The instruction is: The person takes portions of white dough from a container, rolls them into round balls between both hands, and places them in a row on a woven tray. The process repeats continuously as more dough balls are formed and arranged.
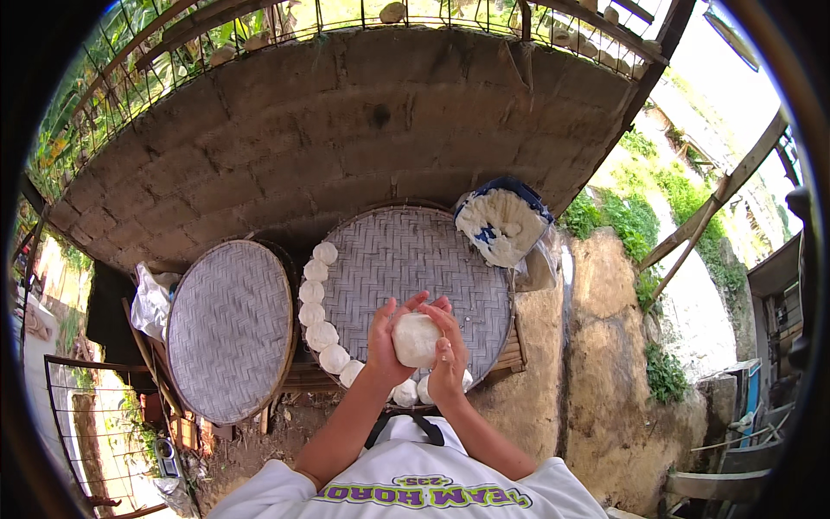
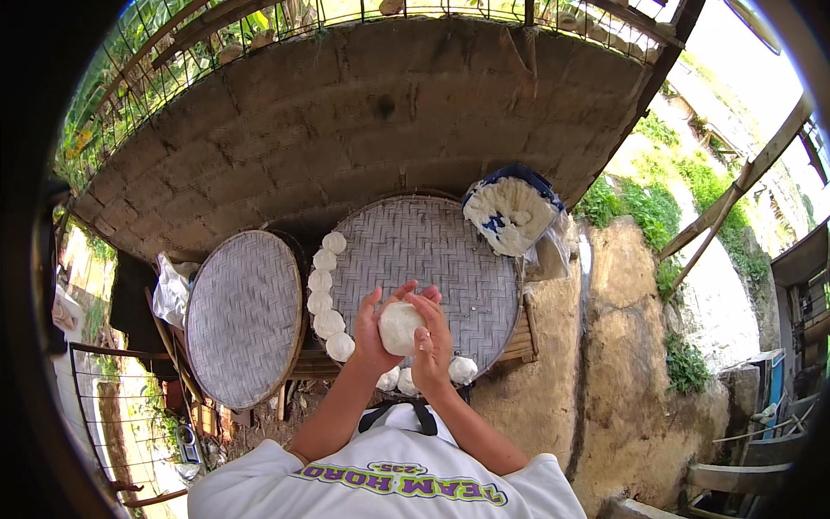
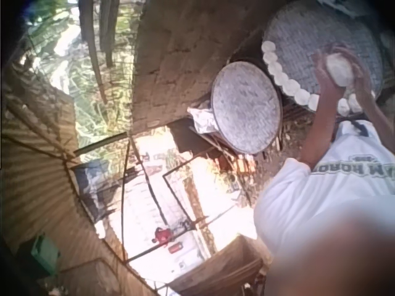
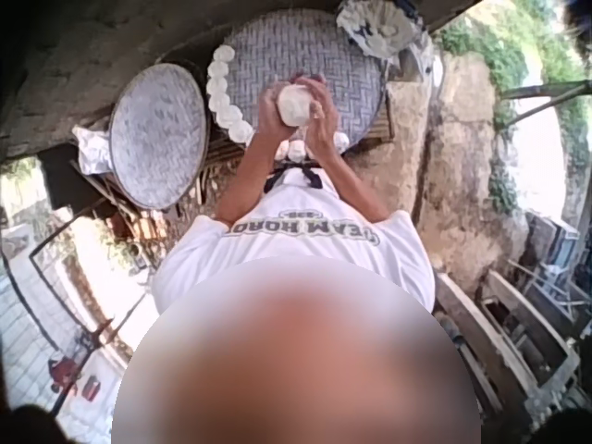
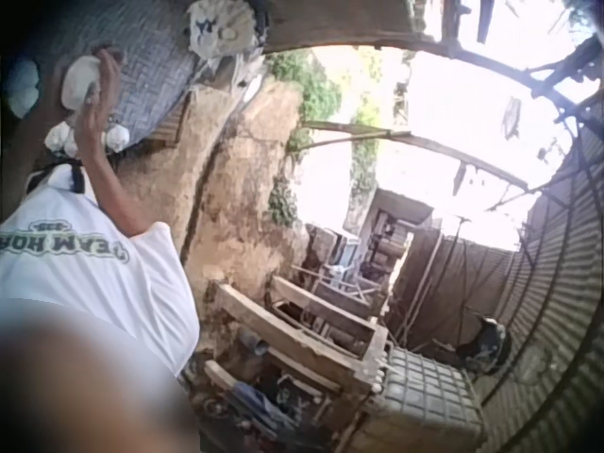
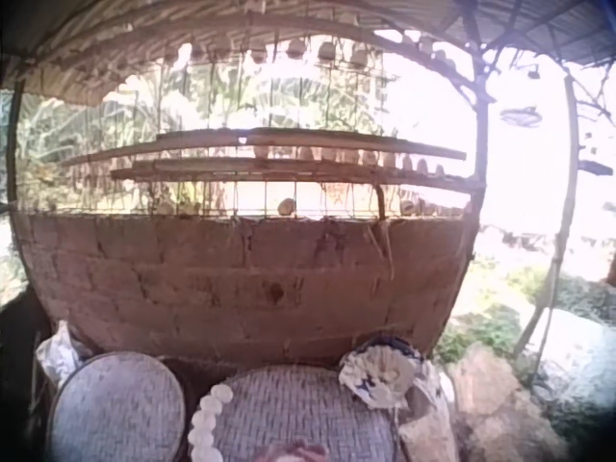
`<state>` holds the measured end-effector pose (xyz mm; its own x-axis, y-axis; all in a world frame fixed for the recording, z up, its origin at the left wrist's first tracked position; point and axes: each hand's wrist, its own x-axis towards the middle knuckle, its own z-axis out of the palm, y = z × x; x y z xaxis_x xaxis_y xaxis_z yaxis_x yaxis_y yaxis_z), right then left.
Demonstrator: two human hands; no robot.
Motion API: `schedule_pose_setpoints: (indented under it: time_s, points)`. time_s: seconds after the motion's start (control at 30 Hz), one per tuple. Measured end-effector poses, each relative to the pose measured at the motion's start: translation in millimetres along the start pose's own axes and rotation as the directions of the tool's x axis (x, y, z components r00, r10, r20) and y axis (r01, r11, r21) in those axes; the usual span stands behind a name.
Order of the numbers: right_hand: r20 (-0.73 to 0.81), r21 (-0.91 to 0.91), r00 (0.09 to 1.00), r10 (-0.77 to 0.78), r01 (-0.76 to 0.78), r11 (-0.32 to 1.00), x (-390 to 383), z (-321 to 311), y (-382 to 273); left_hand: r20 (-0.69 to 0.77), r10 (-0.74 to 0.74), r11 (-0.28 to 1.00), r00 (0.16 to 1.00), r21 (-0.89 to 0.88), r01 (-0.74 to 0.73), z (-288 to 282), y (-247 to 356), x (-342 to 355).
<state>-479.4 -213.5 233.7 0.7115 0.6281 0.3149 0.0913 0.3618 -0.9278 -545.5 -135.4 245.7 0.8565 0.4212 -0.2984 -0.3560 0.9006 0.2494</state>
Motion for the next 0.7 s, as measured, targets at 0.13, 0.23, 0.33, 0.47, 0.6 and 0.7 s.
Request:
schedule_pose_setpoints:
  time_s: [0.13,0.23,0.33,0.47,0.6,0.7]
  points:
    - [0.024,0.272,0.978,0.209,-0.207,0.94,6,-1,0,-0.004,-0.004,0.998,1.0,0.059,0.004,1,10,8]
    - [-0.035,0.59,0.839,0.543,-0.421,0.689,7,2,-4,-0.108,0.148,0.986,0.983,0.088,-0.139,4,3,9]
    - [-0.041,0.652,0.811,0.584,-0.421,0.631,10,6,-9,-0.176,0.218,0.957,0.96,0.229,-0.176,6,-2,5]
    - [0.06,-0.258,0.96,-0.272,0.278,0.925,12,4,-12,0.153,-0.057,0.996,0.987,-0.053,0.066,6,6,1]
    - [0.074,0.41,0.957,0.281,-0.285,0.866,18,-1,-9,0.01,0.007,0.999,1.0,0.033,-0.008,5,7,12]
    - [-0.1,0.408,0.853,0.513,-0.435,0.803,17,0,-7,-0.1,0.123,0.991,0.987,0.061,-0.117,2,3,13]
